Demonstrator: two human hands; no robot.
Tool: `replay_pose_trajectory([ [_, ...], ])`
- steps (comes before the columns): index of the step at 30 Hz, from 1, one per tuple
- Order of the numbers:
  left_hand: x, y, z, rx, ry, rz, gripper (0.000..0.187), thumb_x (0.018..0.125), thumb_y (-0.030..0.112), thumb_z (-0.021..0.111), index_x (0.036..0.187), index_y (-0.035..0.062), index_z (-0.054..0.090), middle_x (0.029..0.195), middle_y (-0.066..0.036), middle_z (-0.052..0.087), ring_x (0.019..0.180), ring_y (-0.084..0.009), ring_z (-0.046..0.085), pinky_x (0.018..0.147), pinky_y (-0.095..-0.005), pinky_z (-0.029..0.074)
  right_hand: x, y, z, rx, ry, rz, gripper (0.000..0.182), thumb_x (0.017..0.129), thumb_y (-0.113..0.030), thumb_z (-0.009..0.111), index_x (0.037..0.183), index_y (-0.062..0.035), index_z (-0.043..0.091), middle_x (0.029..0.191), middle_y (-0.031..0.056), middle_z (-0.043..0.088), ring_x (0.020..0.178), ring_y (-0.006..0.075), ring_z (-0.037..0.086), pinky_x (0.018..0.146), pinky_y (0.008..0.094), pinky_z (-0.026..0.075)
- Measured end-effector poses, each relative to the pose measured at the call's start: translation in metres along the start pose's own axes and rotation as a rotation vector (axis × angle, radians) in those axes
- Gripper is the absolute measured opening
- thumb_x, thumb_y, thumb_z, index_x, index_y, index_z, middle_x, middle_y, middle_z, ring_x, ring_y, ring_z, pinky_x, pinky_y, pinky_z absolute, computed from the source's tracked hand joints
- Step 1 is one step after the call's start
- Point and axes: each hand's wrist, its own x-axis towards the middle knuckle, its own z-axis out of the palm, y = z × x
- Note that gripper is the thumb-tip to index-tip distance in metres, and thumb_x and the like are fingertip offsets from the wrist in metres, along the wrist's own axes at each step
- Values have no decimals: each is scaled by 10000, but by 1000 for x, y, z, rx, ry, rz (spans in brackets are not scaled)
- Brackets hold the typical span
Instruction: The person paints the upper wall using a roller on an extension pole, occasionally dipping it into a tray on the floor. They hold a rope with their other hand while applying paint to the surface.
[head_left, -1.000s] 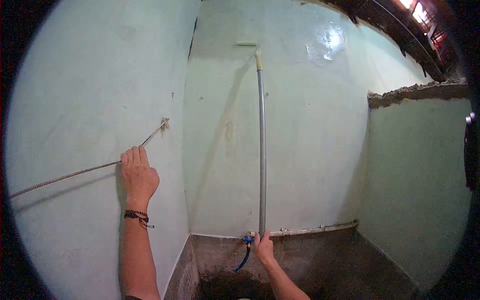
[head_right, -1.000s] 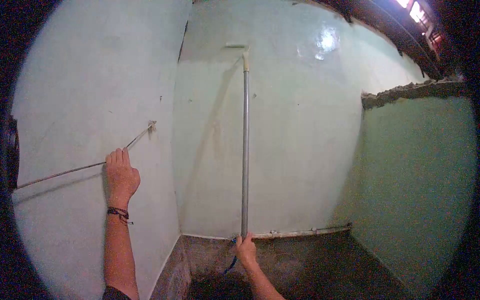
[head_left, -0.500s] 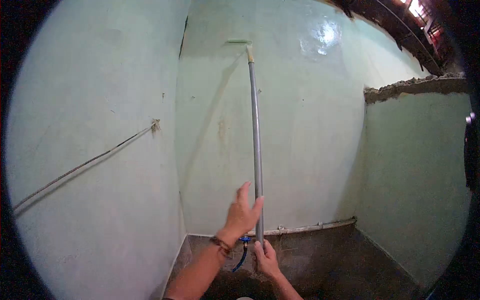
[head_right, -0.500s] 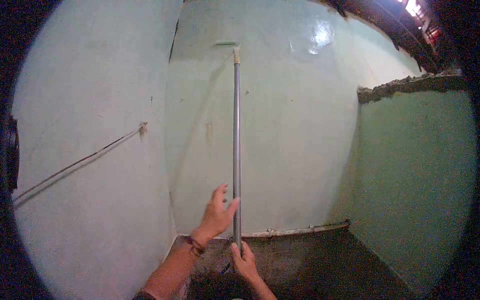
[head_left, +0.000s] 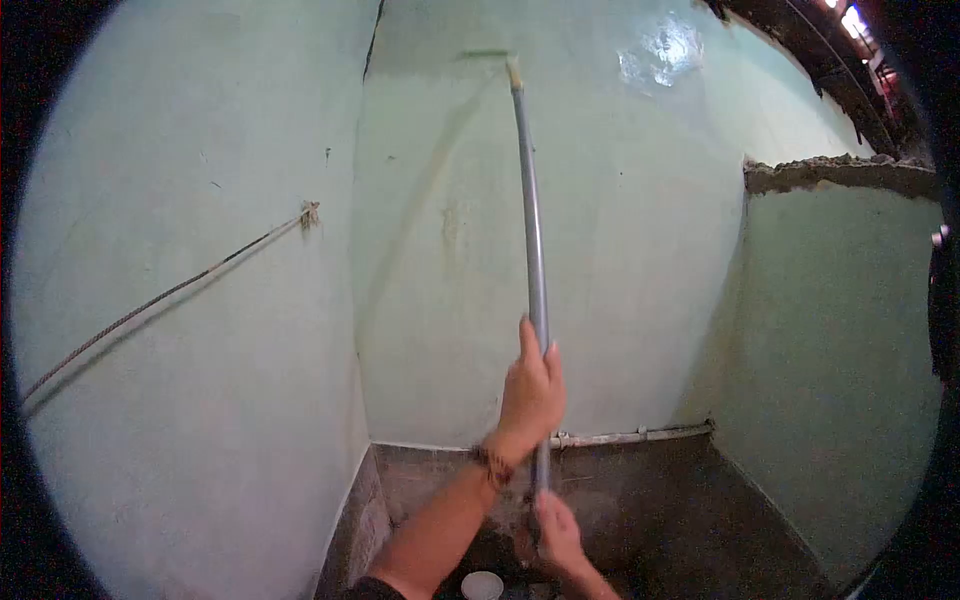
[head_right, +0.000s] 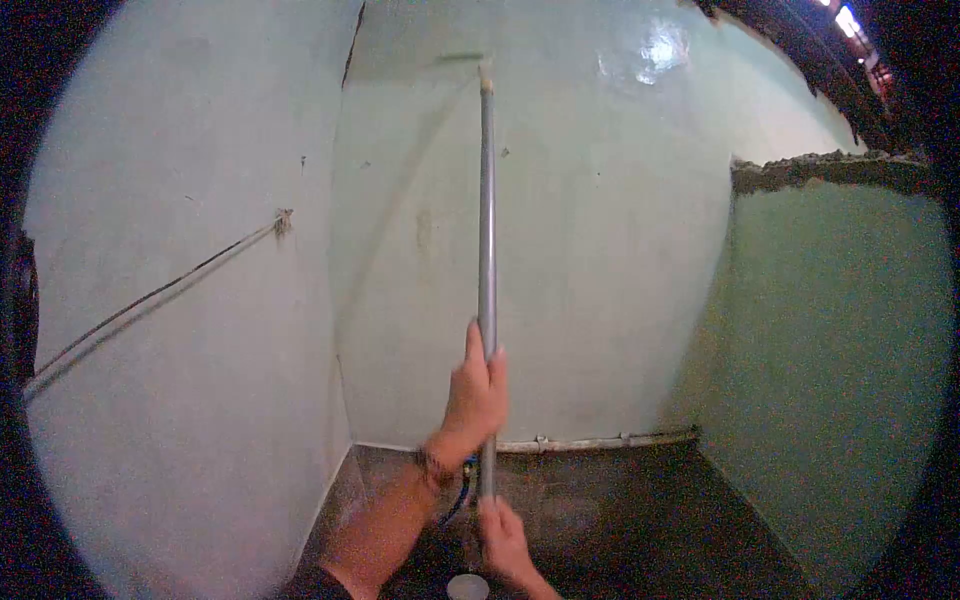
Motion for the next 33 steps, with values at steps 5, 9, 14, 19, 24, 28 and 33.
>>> replay_pose_trajectory([
  [5,101,32,-19,-1,4,38,464,888,209,419,1262,-17,266,634,-230,556,616,-414,568,534,-474,440,63,-81,23,25,-55,-5,290,938,-346,383,873,-81,479,538,-3,406,410,98,379,382,259,324],
  [9,67,3,-20,28,7,36,519,894,229,410,1301,-27,217,690,-264,574,659,-437,572,565,-488,455,51,-47,31,17,-11,94,314,920,-330,436,853,-32,511,640,-7,445,607,79,405,548,258,371],
  [14,-28,-32,-17,-46,-3,-38,493,894,204,426,1311,6,255,650,-222,554,602,-351,603,519,-406,450,-17,46,31,-133,65,44,235,924,-275,440,847,-59,489,618,0,444,554,84,413,502,249,357],
  [19,40,-1,-32,-3,3,13,512,885,205,445,1292,-45,259,657,-236,548,613,-384,588,511,-429,438,31,-11,44,44,10,-2,261,939,-285,409,757,-98,417,545,-39,372,422,69,351,376,229,295],
  [24,16,-29,-28,48,34,84,535,889,197,418,1317,-33,193,625,-246,558,585,-412,576,505,-451,446,17,-1,50,14,11,56,253,944,-257,388,771,-83,448,599,-20,391,528,61,366,474,227,344],
  [28,-92,-68,-20,130,7,13,577,886,204,422,1334,-42,155,689,-280,565,642,-440,577,555,-476,454,-52,120,34,-88,41,197,262,927,-256,448,1055,-47,541,667,47,499,630,151,505,579,312,425],
  [33,-18,-33,-42,49,-101,-173,565,883,197,433,1317,-61,180,666,-268,562,629,-429,577,545,-475,447,-5,42,63,106,8,126,241,935,-259,419,774,-81,436,568,-22,413,459,72,390,400,242,321],
])
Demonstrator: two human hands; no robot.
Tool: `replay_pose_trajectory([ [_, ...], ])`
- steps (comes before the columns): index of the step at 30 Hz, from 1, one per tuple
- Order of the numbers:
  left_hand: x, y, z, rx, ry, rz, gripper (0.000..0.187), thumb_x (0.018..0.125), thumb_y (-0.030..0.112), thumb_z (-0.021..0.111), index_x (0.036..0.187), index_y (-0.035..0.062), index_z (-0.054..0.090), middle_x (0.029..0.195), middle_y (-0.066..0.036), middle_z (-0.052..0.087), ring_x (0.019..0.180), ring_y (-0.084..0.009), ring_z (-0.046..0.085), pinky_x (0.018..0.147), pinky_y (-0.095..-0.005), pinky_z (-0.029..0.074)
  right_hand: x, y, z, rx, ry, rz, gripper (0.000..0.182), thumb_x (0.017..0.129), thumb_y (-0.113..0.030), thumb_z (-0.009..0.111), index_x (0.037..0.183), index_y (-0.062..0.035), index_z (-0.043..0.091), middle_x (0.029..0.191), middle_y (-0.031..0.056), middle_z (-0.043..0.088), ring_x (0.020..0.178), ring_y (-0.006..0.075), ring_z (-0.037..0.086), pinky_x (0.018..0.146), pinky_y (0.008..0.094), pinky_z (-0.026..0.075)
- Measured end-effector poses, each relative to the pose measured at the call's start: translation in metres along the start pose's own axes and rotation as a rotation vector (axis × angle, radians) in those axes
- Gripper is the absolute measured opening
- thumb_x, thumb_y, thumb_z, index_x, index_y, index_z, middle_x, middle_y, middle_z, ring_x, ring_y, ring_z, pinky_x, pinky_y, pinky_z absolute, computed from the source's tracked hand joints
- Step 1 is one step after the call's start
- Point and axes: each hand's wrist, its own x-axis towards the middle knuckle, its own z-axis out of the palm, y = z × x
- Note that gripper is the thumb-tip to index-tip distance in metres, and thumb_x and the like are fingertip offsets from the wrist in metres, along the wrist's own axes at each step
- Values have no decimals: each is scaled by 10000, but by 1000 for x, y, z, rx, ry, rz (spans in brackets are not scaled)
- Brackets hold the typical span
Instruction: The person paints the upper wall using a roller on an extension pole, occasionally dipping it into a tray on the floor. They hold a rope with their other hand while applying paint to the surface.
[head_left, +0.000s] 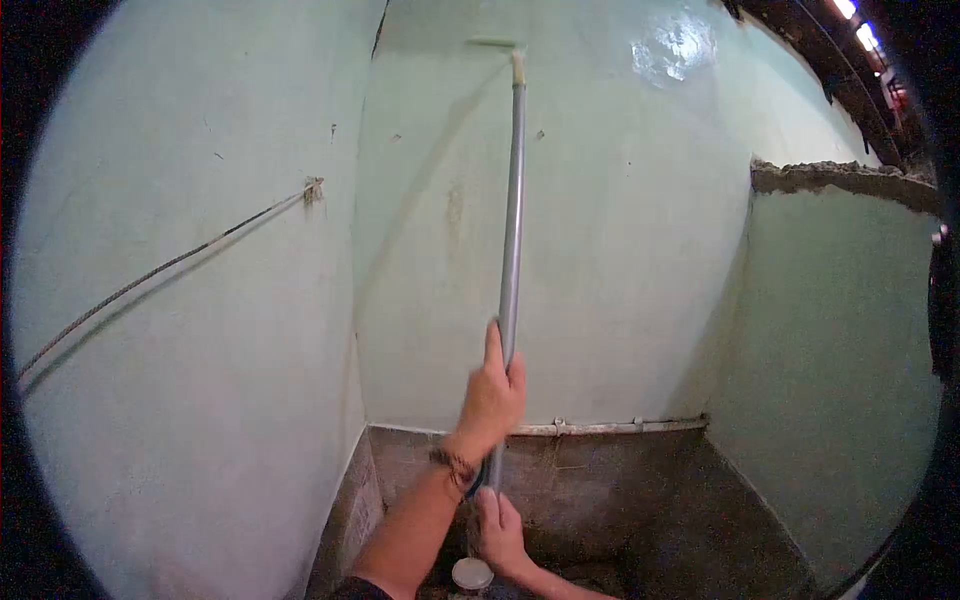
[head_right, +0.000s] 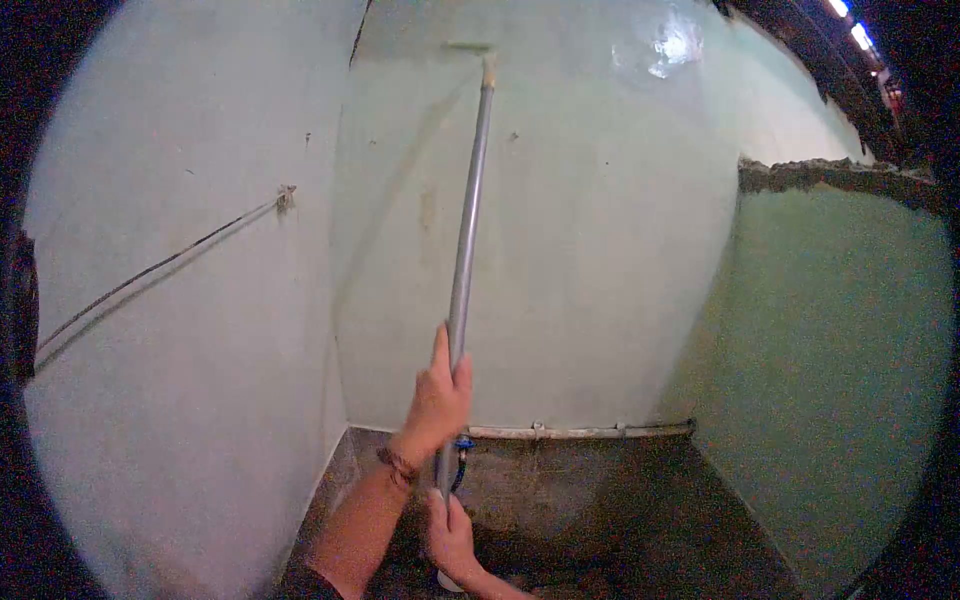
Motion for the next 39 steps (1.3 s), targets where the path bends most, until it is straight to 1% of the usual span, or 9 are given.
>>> replay_pose_trajectory([
  [5,-10,4,-21,13,20,34,541,880,196,445,1301,-73,237,694,-270,574,662,-420,591,565,-456,461,0,32,18,-172,61,-192,235,934,-264,419,791,-79,441,574,-14,425,464,72,388,403,241,320],
  [8,-78,-59,-2,137,130,175,553,877,196,444,1312,-67,228,751,-286,583,698,-421,599,594,-436,477,-70,92,18,-295,149,-266,309,931,-273,424,1099,-40,539,907,142,577,854,227,556,746,350,439],
  [10,-99,-64,-4,97,50,81,559,875,197,440,1320,-62,223,802,-297,585,731,-432,597,619,-426,487,-82,106,16,-145,36,89,357,931,-299,405,1141,-36,526,1114,204,530,1042,289,502,886,370,381],
  [12,-66,-53,-14,107,109,144,553,875,217,450,1306,-61,245,730,-274,579,674,-414,596,567,-441,466,-49,75,34,-88,105,-78,323,917,-287,427,963,18,524,771,122,561,711,188,509,680,337,424],
  [17,35,-4,-49,118,116,199,534,870,242,465,1295,-28,285,633,-242,547,602,-385,584,528,-421,442,13,-22,69,-135,54,-105,324,928,-285,402,894,18,513,736,138,534,678,183,477,656,336,418],
  [21,-20,-20,-59,146,38,35,535,870,228,462,1306,-24,282,708,-256,568,652,-389,592,584,-422,457,-25,19,79,-111,48,-163,318,925,-286,409,960,9,522,773,145,561,701,215,505,689,352,429],
  [24,-62,-90,-40,225,146,337,546,866,214,466,1313,-30,270,771,-275,571,679,-400,592,623,-417,468,-53,98,65,-30,10,-65,355,930,-298,408,1138,-35,523,1075,181,548,1002,258,519,863,358,393],
  [34,143,40,-35,100,28,212,524,863,228,435,1309,27,246,854,-287,575,795,-414,578,671,-465,457,112,-101,57,-193,40,-119,419,920,-372,390,889,23,527,675,128,536,656,207,514,611,357,422],
  [39,98,6,25,110,124,204,535,871,228,423,1325,39,212,737,-269,586,706,-448,574,628,-496,466,93,-40,-6,-179,44,-264,378,925,-355,392,803,-15,502,638,32,476,611,106,433,540,287,382],
])
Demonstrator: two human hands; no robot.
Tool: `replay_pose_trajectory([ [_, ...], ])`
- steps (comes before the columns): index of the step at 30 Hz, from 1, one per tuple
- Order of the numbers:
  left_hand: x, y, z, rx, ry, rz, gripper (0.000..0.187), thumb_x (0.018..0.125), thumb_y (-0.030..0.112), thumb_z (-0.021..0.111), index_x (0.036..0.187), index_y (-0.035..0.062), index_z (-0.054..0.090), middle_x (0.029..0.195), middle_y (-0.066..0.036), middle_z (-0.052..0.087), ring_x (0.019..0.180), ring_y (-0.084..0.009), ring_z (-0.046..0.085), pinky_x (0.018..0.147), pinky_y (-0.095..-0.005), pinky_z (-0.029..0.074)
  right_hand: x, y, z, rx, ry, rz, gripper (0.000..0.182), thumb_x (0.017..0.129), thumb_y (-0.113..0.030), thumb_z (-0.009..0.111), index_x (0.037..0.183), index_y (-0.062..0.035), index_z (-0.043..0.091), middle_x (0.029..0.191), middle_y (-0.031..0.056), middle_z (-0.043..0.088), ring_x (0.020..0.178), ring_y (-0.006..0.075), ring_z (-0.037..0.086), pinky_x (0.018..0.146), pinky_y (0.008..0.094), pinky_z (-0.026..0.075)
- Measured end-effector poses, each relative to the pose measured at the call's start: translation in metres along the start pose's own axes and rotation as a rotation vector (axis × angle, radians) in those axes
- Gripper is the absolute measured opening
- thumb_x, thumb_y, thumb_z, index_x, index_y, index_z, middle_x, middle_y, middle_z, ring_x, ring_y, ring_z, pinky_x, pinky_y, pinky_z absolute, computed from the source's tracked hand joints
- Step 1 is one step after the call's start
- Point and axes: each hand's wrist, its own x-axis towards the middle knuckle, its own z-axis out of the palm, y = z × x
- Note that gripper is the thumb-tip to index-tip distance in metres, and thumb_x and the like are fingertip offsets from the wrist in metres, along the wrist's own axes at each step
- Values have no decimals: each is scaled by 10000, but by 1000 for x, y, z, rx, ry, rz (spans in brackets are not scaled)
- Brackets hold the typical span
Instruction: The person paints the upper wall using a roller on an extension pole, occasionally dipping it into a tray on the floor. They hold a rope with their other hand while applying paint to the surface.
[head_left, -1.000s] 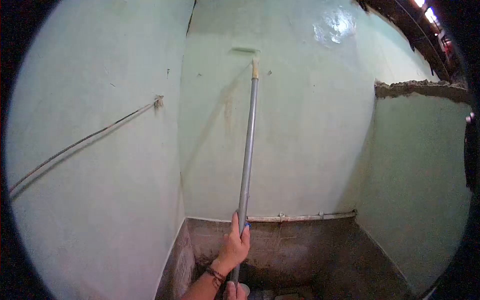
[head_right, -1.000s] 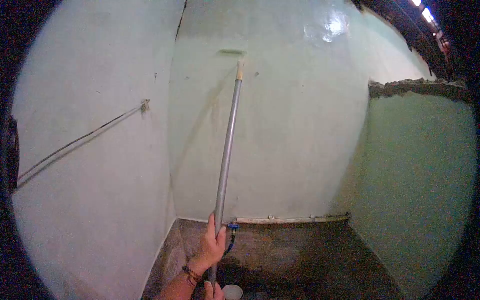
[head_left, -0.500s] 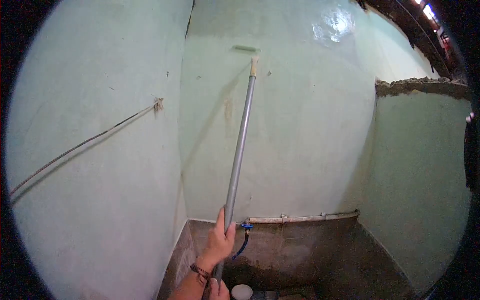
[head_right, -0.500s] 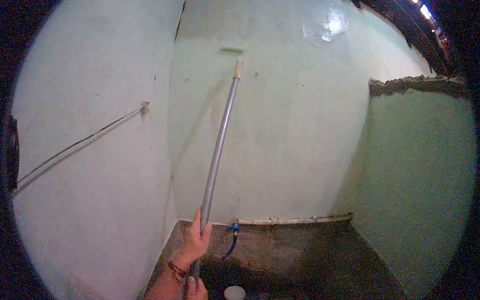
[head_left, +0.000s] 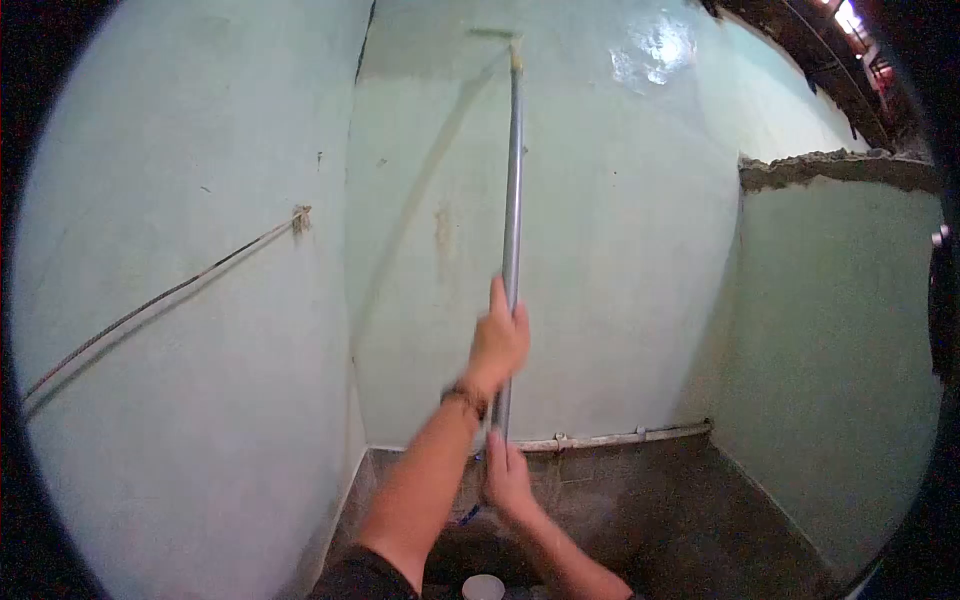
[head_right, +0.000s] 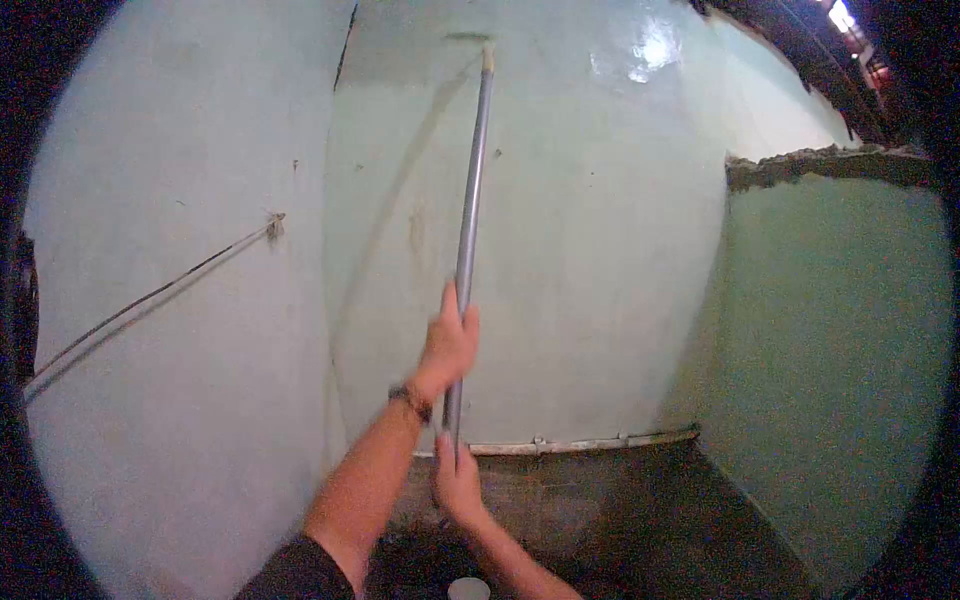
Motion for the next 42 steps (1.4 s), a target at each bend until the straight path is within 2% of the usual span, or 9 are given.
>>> replay_pose_trajectory([
  [6,-99,-1,19,-41,-72,-168,546,860,186,449,1327,24,217,708,-273,568,681,-429,584,576,-472,470,-79,43,-33,-33,19,152,292,939,-269,389,725,-79,444,655,-35,405,614,59,358,522,236,327],
  [14,63,66,32,-16,30,-11,482,863,199,431,1273,34,239,731,-270,580,701,-435,576,601,-500,465,50,-99,-64,82,-20,318,420,912,-404,413,798,-10,506,597,18,464,561,125,420,507,293,369],
  [19,-77,17,54,-29,-105,-237,592,868,209,447,1354,52,148,666,-255,569,649,-425,581,549,-493,447,-45,50,-79,-218,44,-61,358,931,-316,395,836,3,528,648,49,497,597,135,432,550,326,384],
  [22,-181,-10,66,-44,-14,-79,597,868,189,450,1352,-1,157,688,-272,563,611,-422,578,521,-470,448,-132,102,-94,-93,-55,352,308,928,-284,410,941,-7,545,761,83,539,697,168,493,619,329,411],
  [24,-177,-8,70,-59,-37,-86,604,871,193,444,1354,5,133,657,-264,562,597,-425,572,507,-474,448,-138,89,-95,-34,-66,469,356,934,-308,394,1039,-8,552,876,134,581,785,217,538,688,359,427],
  [27,-116,11,68,-102,-65,-142,593,873,198,438,1344,15,126,622,-256,557,569,-438,553,480,-487,441,-82,40,-92,-267,76,19,289,935,-272,414,733,-69,452,610,-27,428,551,70,403,484,254,361],
  [30,-41,36,59,-120,-6,-56,576,872,198,440,1336,23,146,597,-243,554,580,-440,551,489,-505,432,-24,-2,-89,-40,46,262,338,918,-320,439,784,-17,505,603,17,461,574,96,397,519,279,361],
  [37,-182,-9,78,-119,-62,-175,600,881,224,431,1358,12,134,597,-237,554,577,-428,565,500,-483,443,-128,134,-107,-282,49,206,293,928,-261,401,793,-30,521,641,4,456,610,86,416,533,288,380],
  [42,-118,18,68,-174,-54,-171,590,882,248,424,1352,11,159,654,-253,568,598,-419,577,523,-473,461,-83,59,-104,-268,77,209,343,913,-313,420,791,-12,529,622,56,475,596,136,440,547,315,384],
])
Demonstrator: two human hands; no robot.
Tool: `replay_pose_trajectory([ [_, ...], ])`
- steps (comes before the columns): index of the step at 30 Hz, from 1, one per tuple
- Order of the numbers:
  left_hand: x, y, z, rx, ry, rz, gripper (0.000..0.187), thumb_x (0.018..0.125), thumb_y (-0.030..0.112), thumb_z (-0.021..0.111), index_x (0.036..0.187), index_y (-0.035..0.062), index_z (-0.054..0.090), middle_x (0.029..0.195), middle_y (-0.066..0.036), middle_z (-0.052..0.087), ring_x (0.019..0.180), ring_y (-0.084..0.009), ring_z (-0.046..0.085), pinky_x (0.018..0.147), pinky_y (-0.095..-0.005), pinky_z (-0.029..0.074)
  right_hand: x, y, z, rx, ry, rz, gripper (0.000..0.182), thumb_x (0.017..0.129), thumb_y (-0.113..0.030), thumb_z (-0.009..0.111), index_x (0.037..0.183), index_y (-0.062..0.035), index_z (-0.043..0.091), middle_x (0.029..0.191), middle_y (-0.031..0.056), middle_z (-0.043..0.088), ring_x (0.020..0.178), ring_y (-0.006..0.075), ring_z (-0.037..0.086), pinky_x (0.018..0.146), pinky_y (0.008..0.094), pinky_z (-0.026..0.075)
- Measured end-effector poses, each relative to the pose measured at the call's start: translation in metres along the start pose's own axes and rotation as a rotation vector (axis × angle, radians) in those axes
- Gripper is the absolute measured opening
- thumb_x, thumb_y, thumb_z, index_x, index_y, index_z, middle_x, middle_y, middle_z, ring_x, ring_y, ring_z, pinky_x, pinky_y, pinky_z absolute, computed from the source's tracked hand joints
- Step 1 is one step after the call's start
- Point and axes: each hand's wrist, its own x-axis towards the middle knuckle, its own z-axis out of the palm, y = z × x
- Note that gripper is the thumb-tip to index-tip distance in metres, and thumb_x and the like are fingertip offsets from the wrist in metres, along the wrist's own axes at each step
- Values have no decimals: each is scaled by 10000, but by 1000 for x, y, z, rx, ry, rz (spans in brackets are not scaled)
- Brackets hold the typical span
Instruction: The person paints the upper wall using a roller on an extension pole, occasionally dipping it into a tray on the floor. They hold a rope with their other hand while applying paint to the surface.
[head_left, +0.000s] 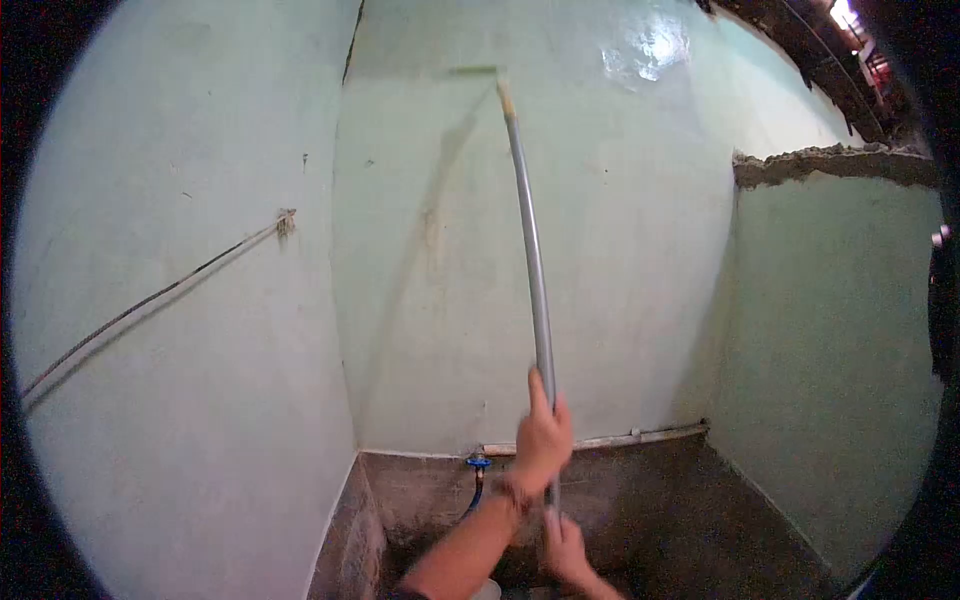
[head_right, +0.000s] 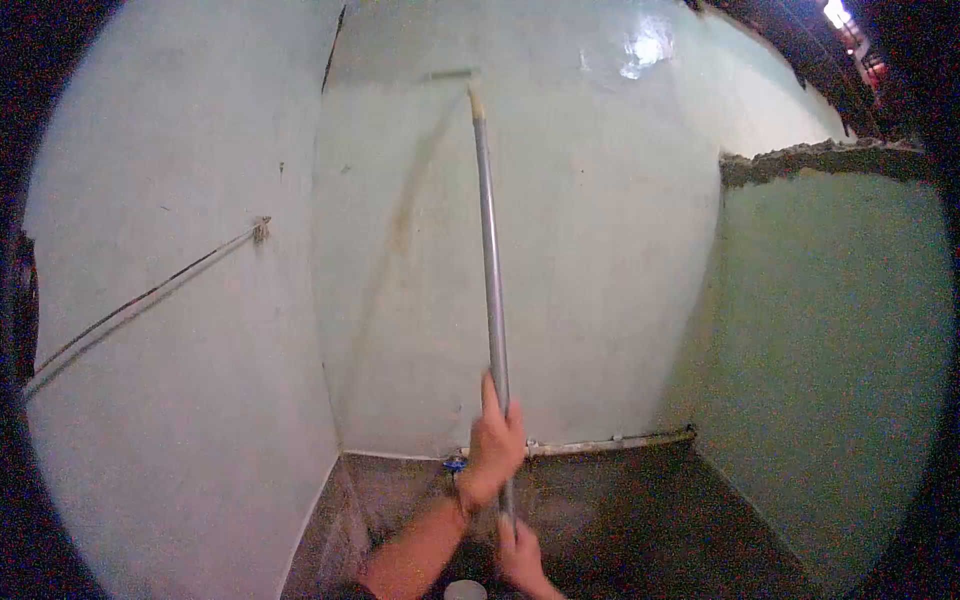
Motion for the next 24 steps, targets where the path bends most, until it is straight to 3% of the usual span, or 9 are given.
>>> replay_pose_trajectory([
  [1,39,17,-2,58,39,19,591,877,257,425,1356,37,158,688,-253,579,626,-415,582,540,-472,471,29,-37,-4,0,8,-42,395,897,-356,437,831,13,560,629,127,527,605,191,491,585,351,415],
  [3,121,56,-14,33,66,84,581,870,253,421,1355,73,157,724,-237,590,665,-413,586,567,-472,481,89,-97,-8,-16,3,-200,428,888,-404,452,848,10,557,601,69,493,598,155,473,558,317,389],
  [5,200,89,-28,200,145,138,550,871,235,394,1343,53,177,885,-275,579,778,-410,584,673,-485,481,116,-194,-3,298,-110,-10,460,880,-489,428,743,-53,488,526,1,404,434,114,412,395,281,327],
  [7,256,112,-46,230,134,173,541,871,233,390,1327,24,185,916,-275,574,815,-412,578,724,-474,474,147,-241,9,340,-106,-79,424,874,-501,436,756,-94,420,469,-32,317,341,88,300,324,273,236],
  [11,246,106,-54,186,109,161,551,870,230,396,1333,28,176,868,-270,585,792,-418,579,699,-476,478,154,-232,21,240,-83,-106,483,867,-524,420,732,-62,457,500,4,388,398,124,381,370,304,307],
  [15,123,15,-35,169,109,87,567,864,235,425,1342,55,177,736,-270,586,695,-434,581,606,-506,464,93,-89,48,-25,25,-196,558,871,-508,406,814,22,569,658,172,543,661,246,546,653,393,436],
  [17,74,-10,-39,81,63,118,571,860,226,426,1344,58,173,714,-267,586,672,-444,576,596,-510,460,48,-58,57,-41,100,-164,534,875,-491,415,845,20,568,668,177,539,677,253,541,677,397,432],
  [20,113,16,-50,104,66,150,566,860,219,420,1343,58,173,738,-276,587,694,-447,576,621,-508,462,71,-88,55,-7,57,-179,515,877,-476,426,843,20,561,671,167,536,678,248,539,668,398,429],
  [24,252,104,-78,240,129,179,533,853,229,418,1310,39,221,949,-266,574,862,-410,574,740,-471,476,147,-243,44,277,-122,-134,477,874,-498,418,725,-46,434,520,33,422,414,152,417,351,327,348],
])
